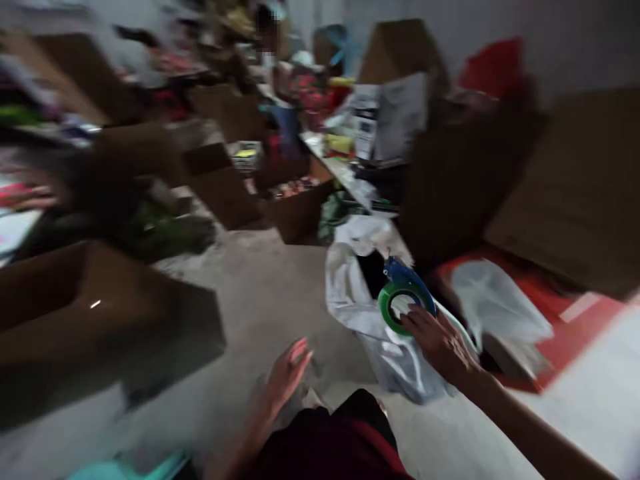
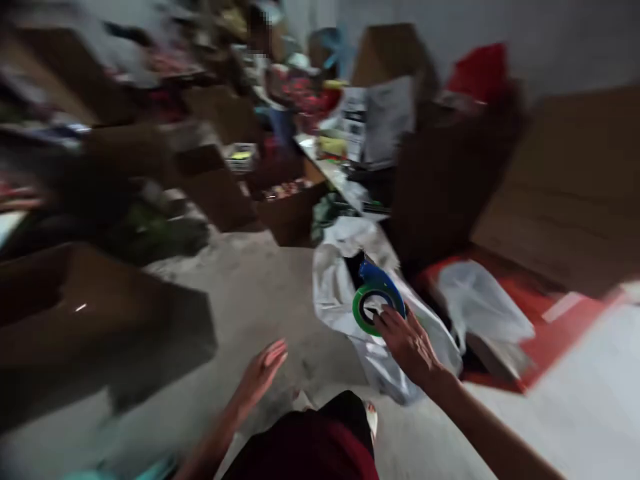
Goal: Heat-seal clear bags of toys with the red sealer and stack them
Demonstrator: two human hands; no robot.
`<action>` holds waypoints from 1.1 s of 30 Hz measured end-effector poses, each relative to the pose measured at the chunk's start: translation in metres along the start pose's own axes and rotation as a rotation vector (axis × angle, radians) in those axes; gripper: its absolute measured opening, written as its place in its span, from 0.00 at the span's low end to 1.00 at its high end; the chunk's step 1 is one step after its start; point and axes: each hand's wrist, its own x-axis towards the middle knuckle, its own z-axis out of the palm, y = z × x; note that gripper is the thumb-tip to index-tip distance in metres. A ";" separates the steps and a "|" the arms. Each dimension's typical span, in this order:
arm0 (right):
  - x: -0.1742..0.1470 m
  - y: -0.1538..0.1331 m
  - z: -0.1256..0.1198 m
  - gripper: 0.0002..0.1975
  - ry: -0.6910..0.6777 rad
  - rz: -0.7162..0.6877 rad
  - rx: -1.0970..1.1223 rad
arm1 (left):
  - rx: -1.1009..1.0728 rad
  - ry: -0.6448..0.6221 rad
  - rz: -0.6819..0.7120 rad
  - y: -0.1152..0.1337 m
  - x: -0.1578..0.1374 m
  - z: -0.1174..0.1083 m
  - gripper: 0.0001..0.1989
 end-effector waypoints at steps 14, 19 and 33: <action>0.424 -0.155 0.150 0.13 0.070 -0.919 0.370 | -0.648 0.179 0.223 0.167 0.189 -0.193 0.35; 0.566 -0.160 0.193 0.17 0.183 -0.988 0.392 | -0.636 0.421 0.342 0.273 0.238 -0.274 0.37; 0.918 -0.232 0.242 0.30 0.124 -1.003 0.679 | -0.643 0.646 0.295 0.424 0.406 -0.545 0.33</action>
